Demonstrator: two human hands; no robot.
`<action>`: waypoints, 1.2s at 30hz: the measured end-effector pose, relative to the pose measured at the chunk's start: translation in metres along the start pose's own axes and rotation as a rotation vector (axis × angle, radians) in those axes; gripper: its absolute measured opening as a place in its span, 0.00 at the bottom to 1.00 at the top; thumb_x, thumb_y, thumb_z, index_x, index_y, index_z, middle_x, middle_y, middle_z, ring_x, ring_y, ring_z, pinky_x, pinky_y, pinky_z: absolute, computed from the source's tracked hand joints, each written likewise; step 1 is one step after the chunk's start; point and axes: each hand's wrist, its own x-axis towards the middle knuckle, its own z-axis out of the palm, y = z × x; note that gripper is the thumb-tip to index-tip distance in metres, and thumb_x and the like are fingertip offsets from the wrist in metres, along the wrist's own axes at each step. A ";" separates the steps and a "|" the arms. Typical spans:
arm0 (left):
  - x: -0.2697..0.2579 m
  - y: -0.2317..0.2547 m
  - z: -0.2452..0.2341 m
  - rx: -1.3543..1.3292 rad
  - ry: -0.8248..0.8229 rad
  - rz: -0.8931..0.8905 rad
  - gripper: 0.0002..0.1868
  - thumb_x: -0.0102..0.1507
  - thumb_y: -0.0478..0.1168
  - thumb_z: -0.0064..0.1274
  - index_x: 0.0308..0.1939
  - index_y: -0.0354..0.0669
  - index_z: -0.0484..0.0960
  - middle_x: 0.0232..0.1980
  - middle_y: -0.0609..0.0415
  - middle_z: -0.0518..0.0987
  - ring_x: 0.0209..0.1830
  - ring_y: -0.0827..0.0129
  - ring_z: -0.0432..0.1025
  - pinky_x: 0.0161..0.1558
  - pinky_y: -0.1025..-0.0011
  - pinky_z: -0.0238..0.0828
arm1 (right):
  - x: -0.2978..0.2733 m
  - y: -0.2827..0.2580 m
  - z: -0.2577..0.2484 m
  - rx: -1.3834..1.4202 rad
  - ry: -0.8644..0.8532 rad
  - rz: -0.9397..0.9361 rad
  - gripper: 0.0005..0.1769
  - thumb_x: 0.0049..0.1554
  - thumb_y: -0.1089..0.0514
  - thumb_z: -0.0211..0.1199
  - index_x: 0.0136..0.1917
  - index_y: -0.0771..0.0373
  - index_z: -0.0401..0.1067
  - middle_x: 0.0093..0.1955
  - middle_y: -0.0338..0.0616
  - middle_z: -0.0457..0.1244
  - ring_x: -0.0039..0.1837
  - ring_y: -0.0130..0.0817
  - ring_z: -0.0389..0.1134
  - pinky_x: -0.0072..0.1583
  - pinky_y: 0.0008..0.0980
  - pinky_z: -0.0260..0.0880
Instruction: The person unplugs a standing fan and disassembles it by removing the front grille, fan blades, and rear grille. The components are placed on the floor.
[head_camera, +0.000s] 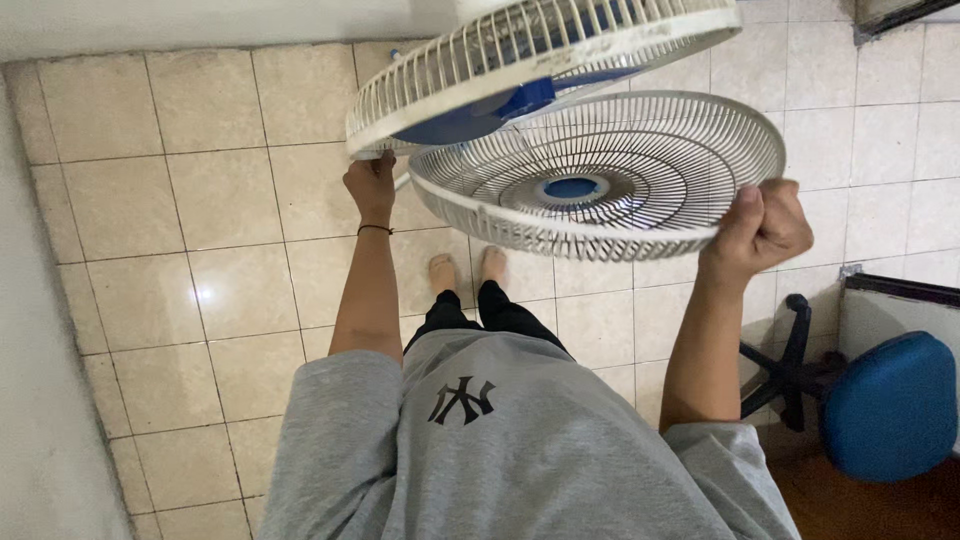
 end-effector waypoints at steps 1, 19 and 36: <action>0.002 0.005 0.001 -0.019 -0.005 0.007 0.13 0.64 0.45 0.62 0.32 0.39 0.88 0.29 0.48 0.85 0.28 0.58 0.81 0.34 0.64 0.74 | -0.004 0.002 -0.006 -0.029 -0.018 -0.040 0.30 0.65 0.66 0.61 0.24 0.63 0.56 0.24 0.36 0.47 0.33 0.30 0.45 0.42 0.32 0.49; 0.000 0.007 -0.001 0.016 -0.184 -0.013 0.20 0.60 0.50 0.68 0.30 0.33 0.86 0.26 0.43 0.83 0.23 0.56 0.78 0.30 0.63 0.71 | 0.025 -0.068 0.057 -0.074 -0.237 -0.344 0.19 0.53 0.69 0.62 0.25 0.65 0.59 0.28 0.40 0.56 0.33 0.37 0.54 0.44 0.38 0.54; -0.036 0.043 -0.001 -0.346 -0.107 -0.229 0.20 0.74 0.49 0.48 0.46 0.31 0.78 0.31 0.51 0.87 0.27 0.74 0.81 0.36 0.74 0.80 | -0.031 -0.033 0.003 -0.194 0.004 -0.080 0.28 0.64 0.51 0.55 0.25 0.63 0.65 0.30 0.40 0.57 0.41 0.38 0.58 0.59 0.42 0.64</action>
